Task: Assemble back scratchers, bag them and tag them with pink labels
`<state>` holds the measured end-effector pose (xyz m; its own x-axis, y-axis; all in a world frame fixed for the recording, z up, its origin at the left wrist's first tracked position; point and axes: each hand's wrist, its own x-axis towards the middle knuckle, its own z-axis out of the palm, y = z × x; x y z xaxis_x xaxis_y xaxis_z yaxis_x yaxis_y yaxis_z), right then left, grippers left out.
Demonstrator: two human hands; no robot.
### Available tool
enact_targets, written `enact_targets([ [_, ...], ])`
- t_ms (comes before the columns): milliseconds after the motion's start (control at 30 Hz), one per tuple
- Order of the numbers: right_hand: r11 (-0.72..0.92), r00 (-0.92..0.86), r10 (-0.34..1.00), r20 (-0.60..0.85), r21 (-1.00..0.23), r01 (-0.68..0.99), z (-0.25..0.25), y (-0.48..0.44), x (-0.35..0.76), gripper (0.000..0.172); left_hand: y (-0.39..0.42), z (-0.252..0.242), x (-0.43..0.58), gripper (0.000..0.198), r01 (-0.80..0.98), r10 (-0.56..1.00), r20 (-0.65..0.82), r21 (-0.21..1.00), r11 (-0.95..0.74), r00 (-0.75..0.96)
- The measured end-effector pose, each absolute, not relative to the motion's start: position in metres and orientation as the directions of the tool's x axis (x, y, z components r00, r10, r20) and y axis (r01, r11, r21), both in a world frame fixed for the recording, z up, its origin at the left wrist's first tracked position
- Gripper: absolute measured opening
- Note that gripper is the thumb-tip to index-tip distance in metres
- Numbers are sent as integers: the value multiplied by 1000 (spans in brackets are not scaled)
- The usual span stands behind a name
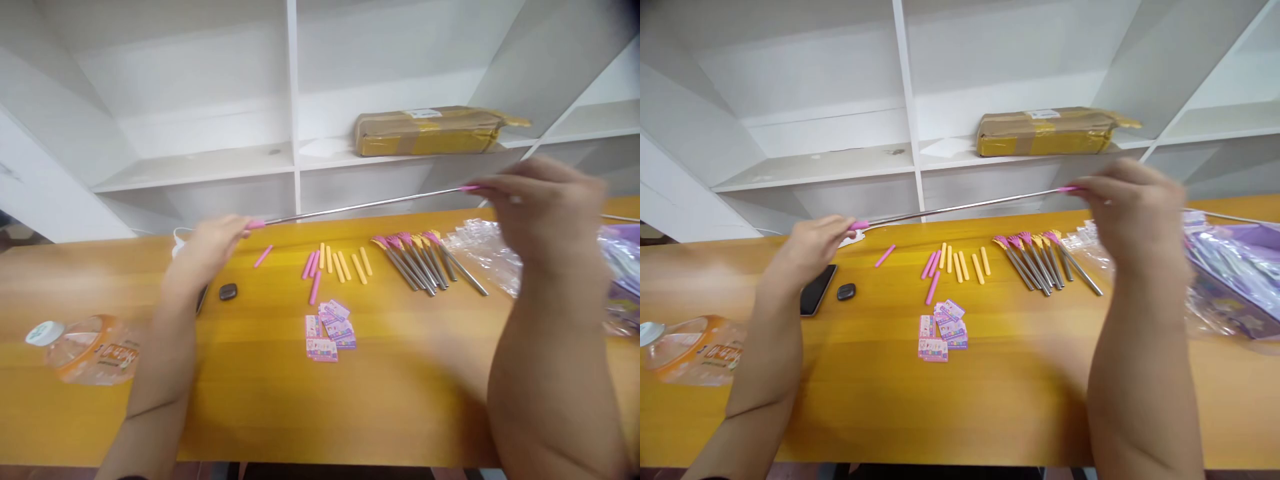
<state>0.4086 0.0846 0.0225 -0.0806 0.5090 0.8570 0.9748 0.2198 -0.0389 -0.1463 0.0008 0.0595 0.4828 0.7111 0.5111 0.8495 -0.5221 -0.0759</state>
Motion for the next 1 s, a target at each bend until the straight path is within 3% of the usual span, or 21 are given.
enact_targets([
  [100,557,-318,354,880,75,827,24,67,326,31,-6,44,-101,35,822,655,539,-136,-552,529],
  [200,668,-497,349,794,162,727,16,43,256,31,-19,34,-73,37,803,644,504,-199,-561,575],
  [300,697,-559,309,769,217,684,8,25,224,29,-27,35,-70,35,788,638,484,-213,-578,599],
  [667,738,-580,308,755,196,646,13,26,230,20,-21,35,-64,30,780,651,443,-231,-581,616],
  [833,774,-598,302,742,175,609,14,22,228,19,-27,37,-56,29,828,703,465,-138,-543,538],
  [1000,805,-623,359,695,107,584,16,15,225,23,-30,34,-47,24,902,795,433,-133,-410,425],
])
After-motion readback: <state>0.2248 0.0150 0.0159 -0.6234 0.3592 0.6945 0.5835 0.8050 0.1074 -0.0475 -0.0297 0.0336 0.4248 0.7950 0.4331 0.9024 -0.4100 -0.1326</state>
